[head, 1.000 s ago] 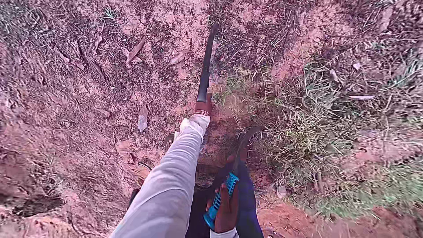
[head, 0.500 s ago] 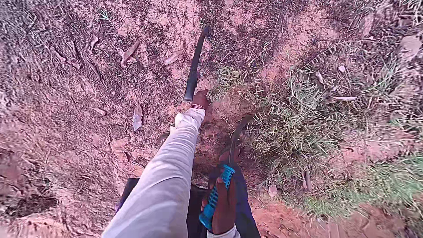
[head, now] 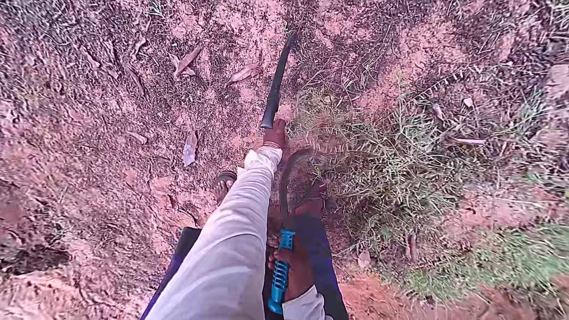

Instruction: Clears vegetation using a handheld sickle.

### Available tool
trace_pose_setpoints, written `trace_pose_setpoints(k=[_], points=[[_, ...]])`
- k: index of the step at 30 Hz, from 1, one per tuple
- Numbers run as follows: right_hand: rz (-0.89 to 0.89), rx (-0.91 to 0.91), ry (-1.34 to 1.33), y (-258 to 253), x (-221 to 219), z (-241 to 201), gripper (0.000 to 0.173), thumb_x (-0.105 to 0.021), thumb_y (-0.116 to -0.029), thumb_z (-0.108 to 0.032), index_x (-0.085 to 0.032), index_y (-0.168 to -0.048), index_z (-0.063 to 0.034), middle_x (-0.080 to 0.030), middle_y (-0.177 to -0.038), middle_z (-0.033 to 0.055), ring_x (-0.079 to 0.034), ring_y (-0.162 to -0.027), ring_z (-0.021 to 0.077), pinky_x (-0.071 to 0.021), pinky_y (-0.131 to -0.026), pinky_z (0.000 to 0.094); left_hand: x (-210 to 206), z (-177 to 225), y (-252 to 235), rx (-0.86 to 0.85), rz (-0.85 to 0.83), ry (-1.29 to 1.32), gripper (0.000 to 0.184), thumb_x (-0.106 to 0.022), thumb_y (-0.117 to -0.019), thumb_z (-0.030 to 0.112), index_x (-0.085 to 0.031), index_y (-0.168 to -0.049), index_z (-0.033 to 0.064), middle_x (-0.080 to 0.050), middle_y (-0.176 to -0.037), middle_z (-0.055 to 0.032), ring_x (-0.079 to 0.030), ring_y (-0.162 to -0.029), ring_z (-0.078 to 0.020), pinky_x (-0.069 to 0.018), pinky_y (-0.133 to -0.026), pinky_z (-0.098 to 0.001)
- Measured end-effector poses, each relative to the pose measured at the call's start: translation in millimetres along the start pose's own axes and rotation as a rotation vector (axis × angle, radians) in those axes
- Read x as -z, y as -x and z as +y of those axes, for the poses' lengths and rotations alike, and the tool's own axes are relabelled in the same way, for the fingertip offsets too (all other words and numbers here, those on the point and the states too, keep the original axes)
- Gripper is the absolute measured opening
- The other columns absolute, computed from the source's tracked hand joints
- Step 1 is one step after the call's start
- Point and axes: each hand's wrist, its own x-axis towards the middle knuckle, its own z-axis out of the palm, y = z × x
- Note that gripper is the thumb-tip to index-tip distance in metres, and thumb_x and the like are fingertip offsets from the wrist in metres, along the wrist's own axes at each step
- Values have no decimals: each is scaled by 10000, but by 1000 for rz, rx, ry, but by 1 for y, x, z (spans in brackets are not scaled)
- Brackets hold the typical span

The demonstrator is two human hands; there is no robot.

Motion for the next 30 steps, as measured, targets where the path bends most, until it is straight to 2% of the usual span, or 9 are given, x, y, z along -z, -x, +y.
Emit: trace_pose_setpoints(k=[3, 7, 10, 12, 18, 22, 26, 28, 30], points=[[-5, 45, -66, 13, -8, -5, 288, -456, -839, 159, -469, -1108, 55, -576, -841, 54, -570, -527, 47, -533, -510, 178, 9, -8, -14, 8, -95, -23, 629, -617, -950, -44, -443, -1546, 56, -488, -1530, -280, -471, -1408, -505, -389, -1133, -661], [48, 118, -68, 6, -2, -12, 259, -441, -852, 147, -464, -1089, 45, -581, -824, 53, -586, -531, 62, -547, -508, 197, 24, -1, -14, 175, -24, 194, 615, -680, -963, 53, -427, -1509, -74, -520, -1467, -338, -502, -1394, -472, -387, -1176, -582], [112, 135, -63, 1, -1, -13, 246, -423, -883, 135, -445, -1110, 44, -561, -823, 49, -578, -518, 65, -550, -502, 210, 58, 28, -1, 334, -255, 228, 639, -595, -1026, 86, -302, -1571, -72, -408, -1578, -308, -392, -1494, -422, -311, -1223, -556], [142, 112, -66, -1, -2, -11, 223, -413, -894, 120, -437, -1097, 34, -548, -794, 46, -561, -494, 67, -536, -468, 212, 31, 30, 5, 218, -167, 279, 606, -643, -976, 60, -413, -1526, -54, -517, -1485, -310, -495, -1414, -430, -374, -1185, -572], [169, 32, 107, -27, 9, 2, 198, -595, -1039, -100, -499, -1124, 50, -486, -598, 18, -510, -408, 101, -519, -425, 253, 34, 98, 65, -547, -168, 267, 632, -755, -818, -90, -553, -1416, -58, -636, -1344, -280, -638, -1236, -425, -490, -1077, -565], [34, 242, 150, -60, 36, 0, 364, -494, -980, -16, -335, -1301, 45, -536, -624, 6, -580, -466, 84, -534, -458, 233, 46, 84, 30, -100, 6, 343, 636, -693, -893, -49, -464, -1486, -68, -580, -1426, -292, -574, -1340, -414, -427, -1161, -540], [164, 278, 405, -82, 64, -16, 428, -662, -887, 59, -529, -1287, 136, -629, -1052, 228, -604, -870, 229, -514, -821, 385, 50, 68, -12, 34, 100, 271, 722, -716, -904, 4, -369, -1528, -106, -415, -1563, -318, -453, -1449, -416, -357, -1217, -489], [256, 314, 434, -83, 73, -14, 392, -698, -839, 66, -593, -1211, 131, -635, -1022, 233, -597, -829, 238, -509, -780, 410, 41, 75, -36, -31, 121, 253, 975, -854, -832, 105, -262, -1583, -85, -264, -1633, -343, -349, -1507, -447, -319, -1240, -492], [274, 449, 431, -88, 81, -2, 391, -638, -794, -8, -607, -1156, 138, -649, -881, 138, -616, -697, 124, -537, -653, 306, 27, 90, -58, -76, 149, 155, 1119, -935, -741, 201, -264, -1611, -10, -216, -1655, -325, -411, -1449, -493, -415, -1160, -563]])
